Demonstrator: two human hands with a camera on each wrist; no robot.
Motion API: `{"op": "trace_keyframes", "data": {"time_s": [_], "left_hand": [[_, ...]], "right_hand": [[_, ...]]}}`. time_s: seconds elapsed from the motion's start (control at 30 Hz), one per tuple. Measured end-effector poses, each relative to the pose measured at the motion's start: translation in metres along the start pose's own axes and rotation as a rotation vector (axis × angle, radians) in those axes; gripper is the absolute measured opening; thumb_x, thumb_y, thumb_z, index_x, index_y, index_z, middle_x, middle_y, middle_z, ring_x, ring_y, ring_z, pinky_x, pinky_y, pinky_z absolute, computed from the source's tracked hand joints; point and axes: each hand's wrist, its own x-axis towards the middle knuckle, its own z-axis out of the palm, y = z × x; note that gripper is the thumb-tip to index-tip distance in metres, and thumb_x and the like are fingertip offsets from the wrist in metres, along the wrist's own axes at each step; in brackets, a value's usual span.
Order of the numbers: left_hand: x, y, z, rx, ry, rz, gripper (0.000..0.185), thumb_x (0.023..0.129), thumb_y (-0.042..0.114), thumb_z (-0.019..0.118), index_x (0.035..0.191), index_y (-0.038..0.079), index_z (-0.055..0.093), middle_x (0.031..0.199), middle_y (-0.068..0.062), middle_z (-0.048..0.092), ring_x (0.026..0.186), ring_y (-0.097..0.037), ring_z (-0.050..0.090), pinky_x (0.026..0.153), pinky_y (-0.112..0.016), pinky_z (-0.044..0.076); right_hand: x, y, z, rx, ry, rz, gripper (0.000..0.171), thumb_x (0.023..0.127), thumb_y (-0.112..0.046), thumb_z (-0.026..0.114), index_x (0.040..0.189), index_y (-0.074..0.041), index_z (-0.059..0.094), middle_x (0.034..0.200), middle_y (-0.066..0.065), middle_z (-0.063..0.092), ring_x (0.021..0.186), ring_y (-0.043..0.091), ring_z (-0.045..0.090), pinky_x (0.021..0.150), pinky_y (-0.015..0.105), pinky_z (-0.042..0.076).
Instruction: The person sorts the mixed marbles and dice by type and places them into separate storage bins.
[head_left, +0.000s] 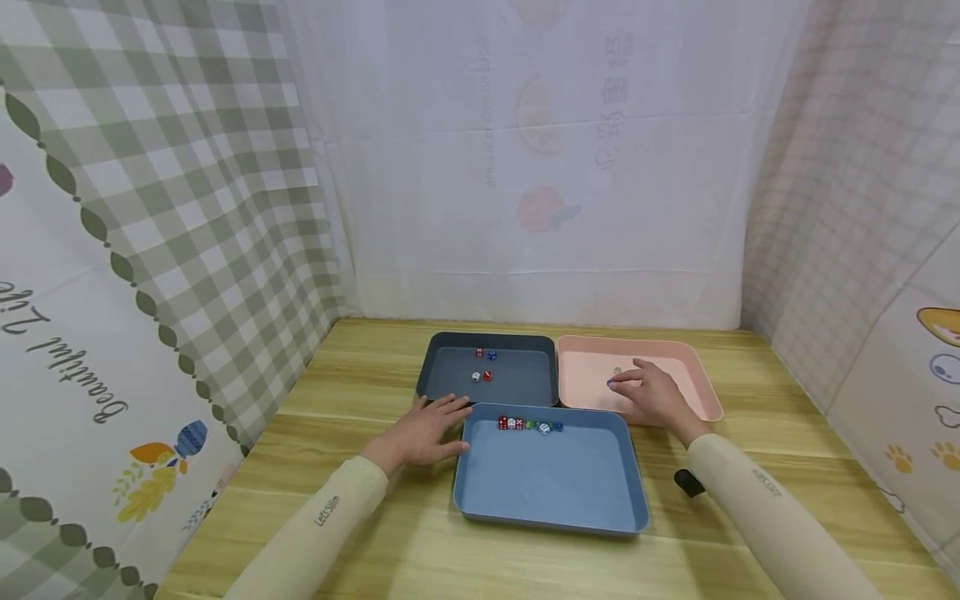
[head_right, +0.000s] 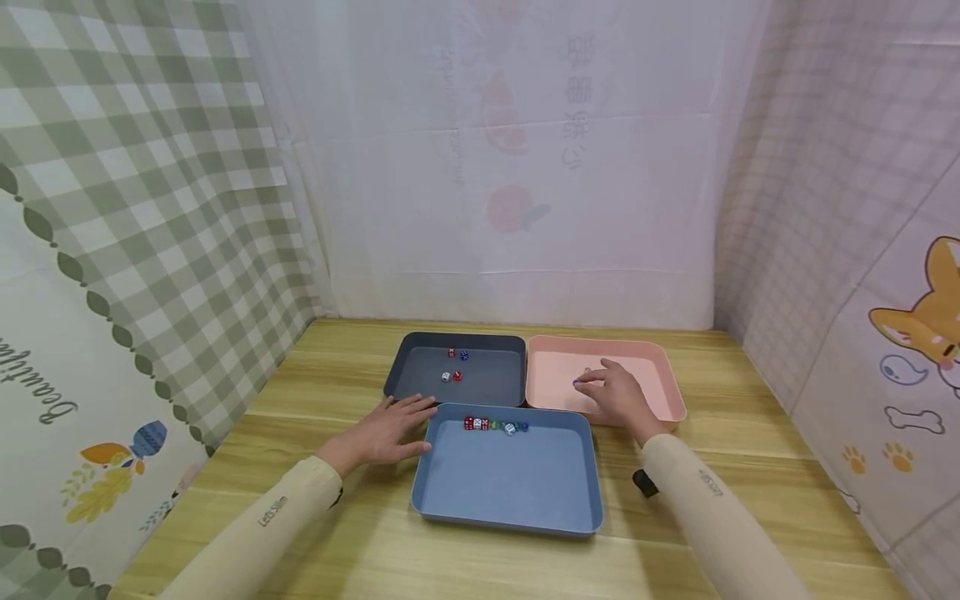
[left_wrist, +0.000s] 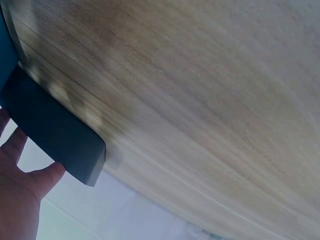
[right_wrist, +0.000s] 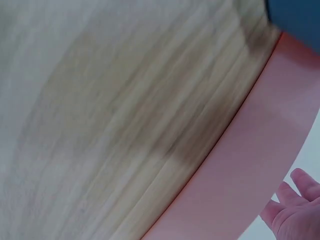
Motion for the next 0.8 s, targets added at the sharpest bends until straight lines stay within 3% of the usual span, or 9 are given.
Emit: {"op": "trace_keyframes", "data": {"time_s": [0.2, 0.5, 0.6, 0.8], "left_hand": [[0.001, -0.002, 0.002, 0.001, 0.006, 0.002, 0.069, 0.099, 0.057, 0.048, 0.155, 0.016, 0.038, 0.161, -0.001, 0.029, 0.149, -0.027, 0.022, 0.114, -0.064, 0.017], [0.000, -0.002, 0.003, -0.005, 0.009, -0.003, 0.070, 0.099, 0.058, 0.047, 0.155, 0.017, 0.038, 0.161, 0.000, 0.029, 0.149, -0.026, 0.022, 0.114, -0.063, 0.016], [0.000, -0.002, 0.003, 0.000, 0.012, -0.002, 0.070, 0.099, 0.058, 0.047, 0.154, 0.017, 0.038, 0.161, 0.000, 0.029, 0.149, -0.026, 0.022, 0.114, -0.063, 0.017], [0.000, -0.002, 0.003, -0.008, 0.016, 0.005, 0.070, 0.099, 0.058, 0.048, 0.154, 0.016, 0.039, 0.161, 0.000, 0.029, 0.149, -0.027, 0.022, 0.114, -0.064, 0.017]], "right_hand": [[0.004, 0.016, -0.006, -0.004, 0.021, 0.041, 0.044, 0.098, -0.031, 0.064, 0.120, 0.005, 0.069, 0.148, 0.039, 0.031, 0.138, 0.054, 0.026, 0.107, 0.064, 0.030], [0.009, 0.026, -0.013, -0.062, 0.038, 0.091, 0.039, 0.097, -0.031, 0.063, 0.117, 0.002, 0.071, 0.139, 0.036, 0.047, 0.140, 0.053, 0.023, 0.110, 0.063, 0.024], [0.010, 0.028, -0.013, -0.092, 0.045, 0.090, 0.036, 0.097, -0.028, 0.064, 0.115, 0.002, 0.072, 0.131, 0.034, 0.054, 0.139, 0.053, 0.024, 0.110, 0.062, 0.025], [0.010, 0.034, -0.008, -0.166, 0.048, 0.066, 0.033, 0.097, -0.026, 0.064, 0.113, 0.002, 0.073, 0.129, 0.036, 0.054, 0.135, 0.055, 0.030, 0.107, 0.062, 0.029]]}}
